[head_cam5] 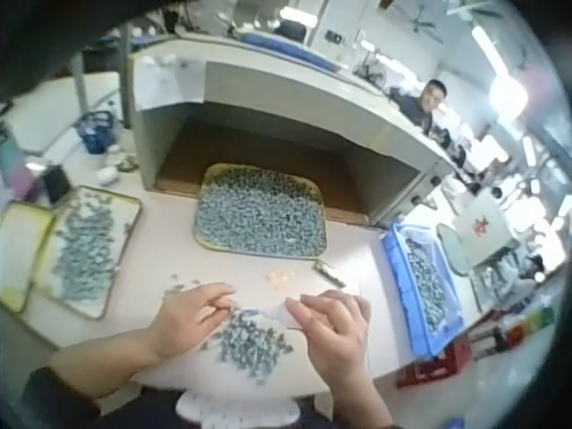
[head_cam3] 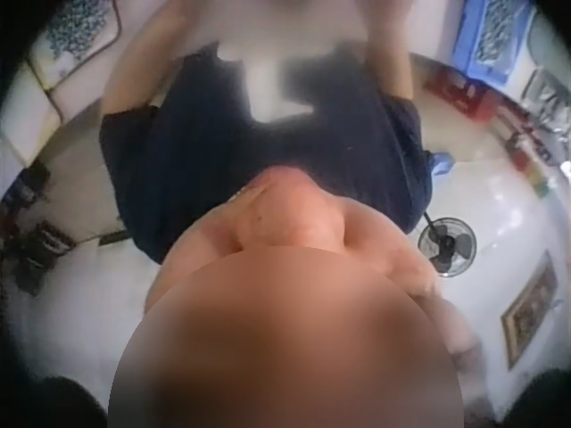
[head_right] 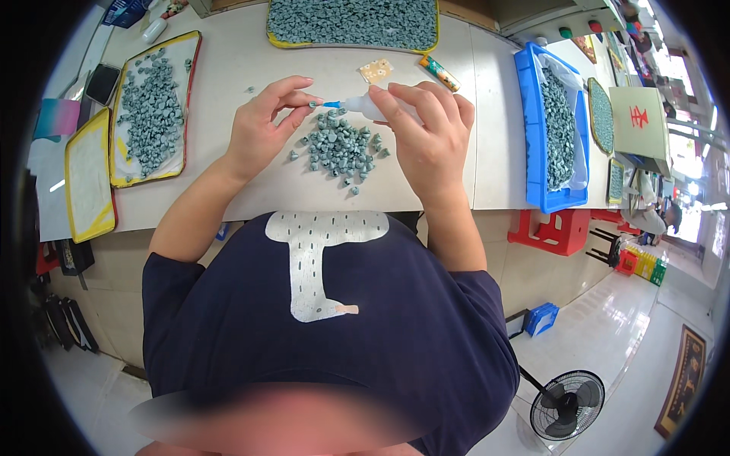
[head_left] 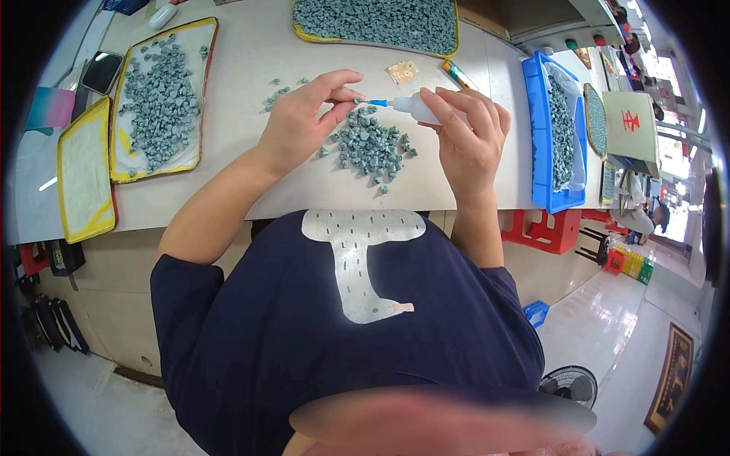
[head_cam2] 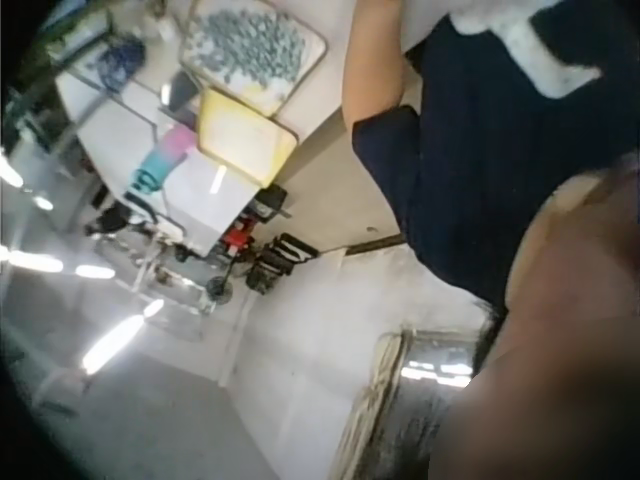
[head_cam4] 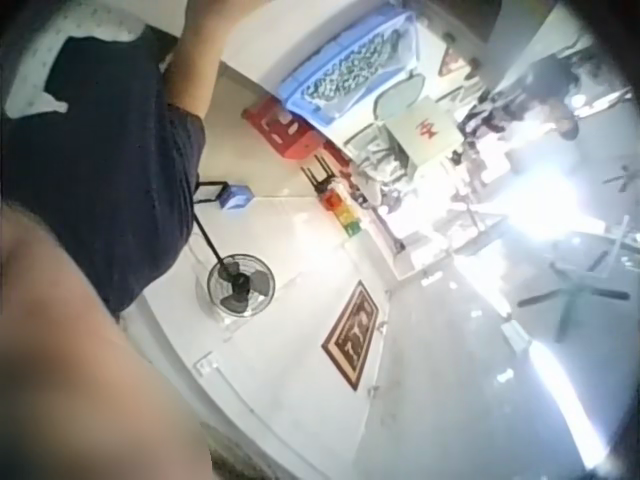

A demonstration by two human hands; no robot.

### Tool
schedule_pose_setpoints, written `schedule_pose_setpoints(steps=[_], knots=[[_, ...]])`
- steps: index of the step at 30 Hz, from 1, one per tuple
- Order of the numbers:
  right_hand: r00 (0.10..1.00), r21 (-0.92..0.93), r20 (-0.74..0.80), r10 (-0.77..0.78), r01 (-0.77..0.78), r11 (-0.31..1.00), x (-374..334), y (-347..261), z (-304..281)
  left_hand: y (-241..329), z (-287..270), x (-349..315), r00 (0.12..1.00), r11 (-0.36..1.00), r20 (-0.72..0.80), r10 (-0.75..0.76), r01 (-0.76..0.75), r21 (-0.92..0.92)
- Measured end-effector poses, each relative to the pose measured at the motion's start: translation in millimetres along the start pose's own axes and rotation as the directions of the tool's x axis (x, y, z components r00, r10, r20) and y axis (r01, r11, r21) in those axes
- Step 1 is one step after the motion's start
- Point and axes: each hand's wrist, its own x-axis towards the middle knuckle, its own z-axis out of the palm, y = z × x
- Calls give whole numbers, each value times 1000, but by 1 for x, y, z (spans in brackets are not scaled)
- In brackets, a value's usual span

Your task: Assembling small plastic components using a glue bottle at a workstation.

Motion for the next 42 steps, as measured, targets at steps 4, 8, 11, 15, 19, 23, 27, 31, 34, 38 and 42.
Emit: schedule_pose_setpoints(steps=[4, 8, 11, 15, 19, 23, 27, 31, 34, 38, 42], knots=[[1000, -16, 2, -22, 22, 1000, 3, -4, -2, -1, -1, -2, 1000, 999, 2, 19, -20, 47], [999, -34, 4, -39, 40, 999, 4, -1, -3, 0, 0, -1, 999, 997, 1, 41, -41, 65], [990, 149, 34, 138, -141, 979, 2, -1, -6, 0, 0, -1, 999, 997, -5, 48, -48, 62], [897, 484, 84, 433, -417, 769, -13, 11, 11, 0, 2, -1, 999, 999, 1, -48, 48, -9], [674, 651, 342, 655, -673, 352, -40, 19, 41, -1, 12, -2, 991, 989, -20, -130, 128, -74], [663, 666, 491, 565, -704, 248, -49, 22, 54, -2, 15, -3, 989, 991, 53, -136, 137, -7], [672, 543, 524, 522, -737, 403, -35, 18, 36, -4, 18, -3, 993, 991, 4, -121, 121, -53], [726, 336, 286, 625, -687, 644, -44, 50, 34, -5, 16, -4, 993, 992, -12, -117, 117, -46], [776, -29, 187, 603, -609, 793, -62, 81, 29, -4, 15, -5, 996, 995, -1, -93, 93, -48], [630, -380, 264, 730, -628, 679, -68, 88, 27, -6, 15, -6, 999, 998, -8, -54, 54, -13], [601, -298, 307, 738, -676, 674, -65, 86, 27, -10, 13, -5, 999, 999, -8, -49, 49, -10]])
